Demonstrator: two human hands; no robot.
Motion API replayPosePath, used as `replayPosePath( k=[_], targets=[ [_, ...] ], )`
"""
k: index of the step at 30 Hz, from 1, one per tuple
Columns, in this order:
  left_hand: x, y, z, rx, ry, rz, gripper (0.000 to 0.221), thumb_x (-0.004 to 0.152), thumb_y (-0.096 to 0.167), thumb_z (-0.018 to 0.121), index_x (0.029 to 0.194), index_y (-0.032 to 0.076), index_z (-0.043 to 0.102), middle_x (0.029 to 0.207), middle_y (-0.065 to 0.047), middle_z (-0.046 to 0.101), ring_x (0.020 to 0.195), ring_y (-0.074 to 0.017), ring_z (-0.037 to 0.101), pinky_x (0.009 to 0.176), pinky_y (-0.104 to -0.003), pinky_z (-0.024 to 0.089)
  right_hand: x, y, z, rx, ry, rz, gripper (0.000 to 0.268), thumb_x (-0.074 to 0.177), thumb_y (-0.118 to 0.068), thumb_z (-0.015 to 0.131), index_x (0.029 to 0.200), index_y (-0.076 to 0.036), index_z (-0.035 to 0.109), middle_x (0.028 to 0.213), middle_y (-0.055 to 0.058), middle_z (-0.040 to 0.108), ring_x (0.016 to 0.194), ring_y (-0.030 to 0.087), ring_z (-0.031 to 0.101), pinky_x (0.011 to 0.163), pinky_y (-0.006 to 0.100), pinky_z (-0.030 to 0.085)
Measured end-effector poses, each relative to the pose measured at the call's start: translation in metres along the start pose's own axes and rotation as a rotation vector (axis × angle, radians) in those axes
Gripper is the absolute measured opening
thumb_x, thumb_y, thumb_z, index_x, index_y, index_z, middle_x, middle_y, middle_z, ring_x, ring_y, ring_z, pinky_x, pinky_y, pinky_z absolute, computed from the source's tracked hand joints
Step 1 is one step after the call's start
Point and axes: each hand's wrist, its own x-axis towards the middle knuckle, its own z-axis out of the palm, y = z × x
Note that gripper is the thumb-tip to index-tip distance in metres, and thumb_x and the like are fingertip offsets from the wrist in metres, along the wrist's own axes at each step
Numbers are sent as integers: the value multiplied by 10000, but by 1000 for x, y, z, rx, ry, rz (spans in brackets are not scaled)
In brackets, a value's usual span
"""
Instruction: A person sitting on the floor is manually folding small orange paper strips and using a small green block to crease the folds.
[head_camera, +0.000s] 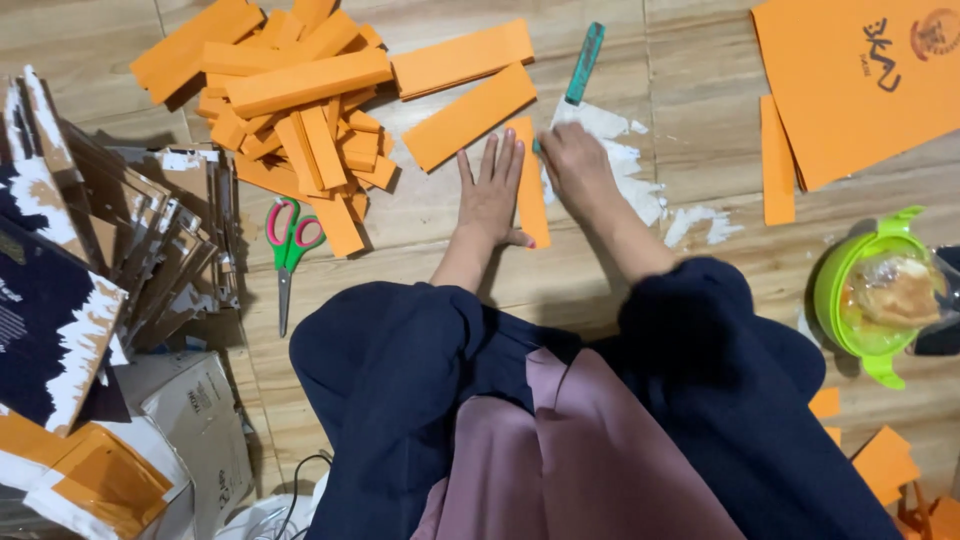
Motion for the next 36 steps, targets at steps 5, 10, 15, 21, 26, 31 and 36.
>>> replayPosePath(
  k=[5, 10, 15, 21, 26, 31, 36],
  targets=[
    [4, 1, 4, 44, 84, 9, 1365, 420, 679, 739, 1411, 32, 59, 1478, -148, -13, 1356, -327, 18, 1035, -631, -5, 42, 6, 8, 59, 59, 78, 121, 758, -102, 605, 854, -64, 542, 784, 81, 472, 730, 253, 511, 607, 337, 446],
    [36, 9, 19, 366, 145, 6, 1025, 573, 588, 655, 1403, 220, 179, 1391, -218, 308, 1210, -419, 358, 994, -646, -19, 26, 24, 33, 139, -4, 321, 180, 666, -32, 630, 823, -20, 542, 842, 147, 564, 757, 331, 554, 640, 400, 476],
    [52, -7, 35, 392, 353, 339, 255, 840, 204, 509, 1074, 140, 585, 1031, -74, 458, 968, -274, 418, 980, -577, 233, -39, 46, -18, 53, -235, 408, 167, 787, -140, 652, 870, -14, 581, 805, 155, 531, 827, 351, 560, 701, 446, 476],
    [-9, -29, -16, 215, 886, 389, 69, 741, 144, 518, 781, 197, 538, 611, -6, 520, 544, -195, 549, 504, -348, 433, -133, 91, -25, -52, -86, 699, 223, 789, -168, 701, 950, -60, 591, 825, 123, 540, 820, 324, 569, 678, 446, 486],
    [-45, -129, -71, 403, 1209, 142, 123, 836, 126, 574, 952, 120, 616, 880, -102, 560, 789, -242, 566, 683, -357, 451, -136, 84, -26, -220, 50, 830, 287, 755, -109, 711, 989, -90, 547, 872, 87, 494, 858, 307, 531, 705, 435, 461],
    [-61, -137, -65, 456, 1183, -47, 225, 835, 94, 600, 1060, 98, 596, 1158, -154, 529, 1035, -308, 510, 871, -436, 394, -106, 50, -20, -436, 47, 590, 364, 735, -200, 740, 999, -68, 527, 1092, 116, 464, 1032, 311, 431, 842, 425, 359],
    [-3, -91, -7, 56, 810, -56, 584, 592, 301, 798, 1079, 63, 580, 1055, -169, 561, 935, -350, 542, 697, -441, 491, -77, -5, -17, -192, 79, 246, 436, 914, -393, 393, 1185, -67, 494, 1089, 142, 482, 1020, 306, 470, 859, 397, 378]
  ],
)
